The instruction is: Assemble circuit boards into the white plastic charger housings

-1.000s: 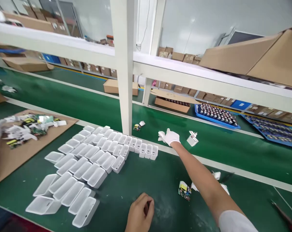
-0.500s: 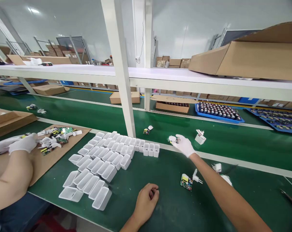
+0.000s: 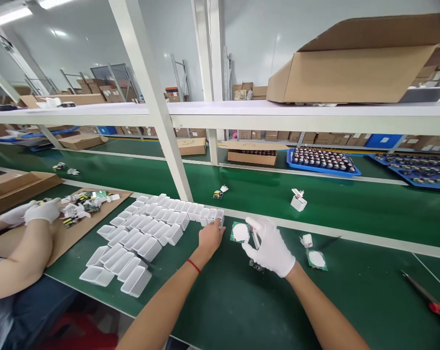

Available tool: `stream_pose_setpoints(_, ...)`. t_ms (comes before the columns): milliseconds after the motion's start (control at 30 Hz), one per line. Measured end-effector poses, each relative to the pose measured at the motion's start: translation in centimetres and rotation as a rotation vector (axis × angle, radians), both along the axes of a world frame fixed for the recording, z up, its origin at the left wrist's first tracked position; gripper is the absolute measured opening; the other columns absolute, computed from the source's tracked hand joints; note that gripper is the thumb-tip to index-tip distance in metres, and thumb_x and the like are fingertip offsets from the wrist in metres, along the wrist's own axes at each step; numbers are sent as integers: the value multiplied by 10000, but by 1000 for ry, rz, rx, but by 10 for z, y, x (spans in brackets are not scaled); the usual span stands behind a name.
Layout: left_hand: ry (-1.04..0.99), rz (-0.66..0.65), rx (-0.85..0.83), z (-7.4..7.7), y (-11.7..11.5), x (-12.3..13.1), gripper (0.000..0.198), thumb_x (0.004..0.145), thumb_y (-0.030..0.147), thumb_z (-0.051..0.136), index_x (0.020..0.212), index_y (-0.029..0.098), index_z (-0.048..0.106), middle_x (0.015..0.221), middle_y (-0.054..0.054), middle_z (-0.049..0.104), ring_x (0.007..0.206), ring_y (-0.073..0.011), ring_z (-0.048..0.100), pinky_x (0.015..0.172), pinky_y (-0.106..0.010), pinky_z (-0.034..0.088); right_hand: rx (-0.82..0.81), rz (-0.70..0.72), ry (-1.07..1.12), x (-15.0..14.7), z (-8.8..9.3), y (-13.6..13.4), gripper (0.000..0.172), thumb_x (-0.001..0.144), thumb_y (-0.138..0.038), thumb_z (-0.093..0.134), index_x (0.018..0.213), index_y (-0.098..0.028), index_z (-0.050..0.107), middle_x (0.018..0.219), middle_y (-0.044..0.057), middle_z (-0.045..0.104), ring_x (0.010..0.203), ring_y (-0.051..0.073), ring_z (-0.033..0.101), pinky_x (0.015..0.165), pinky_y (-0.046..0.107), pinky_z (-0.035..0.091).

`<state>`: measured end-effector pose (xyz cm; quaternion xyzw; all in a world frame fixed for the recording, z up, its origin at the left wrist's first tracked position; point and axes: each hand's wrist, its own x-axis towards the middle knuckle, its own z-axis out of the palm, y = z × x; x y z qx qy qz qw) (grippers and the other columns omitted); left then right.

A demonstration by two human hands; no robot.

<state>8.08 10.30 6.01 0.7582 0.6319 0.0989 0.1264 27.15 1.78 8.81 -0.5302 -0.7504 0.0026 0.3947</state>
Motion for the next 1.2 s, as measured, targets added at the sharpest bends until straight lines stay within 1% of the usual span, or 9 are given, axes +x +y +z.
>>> stream_pose_setpoints(133, -13, -119, 14, 7, -19, -19, 285, 944, 331, 571, 1167, 156, 599, 1139, -82, 636, 964, -198, 644, 832, -403, 554, 132, 39, -125, 0, 5, -6, 464, 745, -300, 638, 1163, -100, 620, 982, 149, 672, 942, 308, 623, 848, 491, 512)
stream_pose_setpoints(300, -138, -356, -54, 3, -74, -73, 138, 928, 263, 533, 947, 224, 664, 934, -26, 590, 726, -132, 605, 704, -275, 516, 119, 115, -240, -6, 6, -9, 450, 729, -290, 646, 1152, -133, 635, 987, 122, 667, 938, 290, 617, 910, 505, 469)
stream_pose_setpoints(433, -235, -339, -38, -16, -109, -95, 162, 920, 356, 557, 929, 228, 655, 990, -75, 535, 942, -232, 585, 796, -362, 513, 62, 205, -284, -18, -1, -11, 517, 711, -305, 654, 1195, -132, 593, 1004, 121, 658, 969, 289, 620, 1004, 534, 412)
stream_pose_setpoints(533, -399, -228, 2, -30, -120, -90, 301, 867, 414, 648, 1088, 225, 569, 1251, -124, 485, 1162, -283, 533, 916, -402, 504, 46, 230, -242, -25, -7, -14, 529, 723, -313, 654, 1211, -146, 539, 1033, 125, 649, 993, 287, 624, 1015, 545, 410)
stream_pose_setpoints(667, -567, -70, -75, -35, -121, -78, 586, 846, 416, 677, 1320, 235, 383, 1294, -130, 515, 1043, -243, 610, 818, -357, 552, 15, 280, -228, -27, -4, -17, 487, 720, -304, 675, 1175, -189, 543, 1045, 110, 648, 1003, 279, 623, 968, 527, 445)
stream_pose_setpoints(800, -551, -240, -221, -32, -121, -80, 720, 836, 464, 669, 1436, 275, 320, 1401, -134, 456, 926, -211, 614, 718, -321, 557, -54, 349, -276, -27, 5, -20, 502, 710, -330, 695, 1181, -216, 565, 1028, 78, 659, 996, 269, 633, 1022, 537, 398)
stream_pose_setpoints(933, -618, -274, -310, -38, -123, -81, 714, 891, 436, 590, 1501, 300, 244, 1192, -88, 573, 724, -154, 582, 598, -283, 533, -136, 359, -360, -32, 11, -23, 391, 712, -321, 673, 1084, -212, 627, 933, 48, 682, 954, 257, 648, 1051, 522, 359)
stream_pose_setpoints(1067, -615, -266, -231, -48, -129, -68, 575, 849, 441, 656, 1362, 264, 463, 1274, -96, 532, 1001, -235, 610, 821, -355, 559, -217, 387, -454, -37, 14, -25, 240, 684, -311, 653, 912, -240, 664, 850, 25, 697, 940, 262, 647, 1046, 516, 344)
stream_pose_setpoints(1200, -679, -338, -178, -48, -136, -59, 515, 879, 348, 631, 1355, 241, 463, 1320, -99, 558, 1259, -282, 514, 1040, -434, 482, -291, 422, -537, -39, 16, -28, 182, 675, -303, 639, 848, -247, 659, 778, 2, 683, 982, 256, 632, 1093, 520, 283)
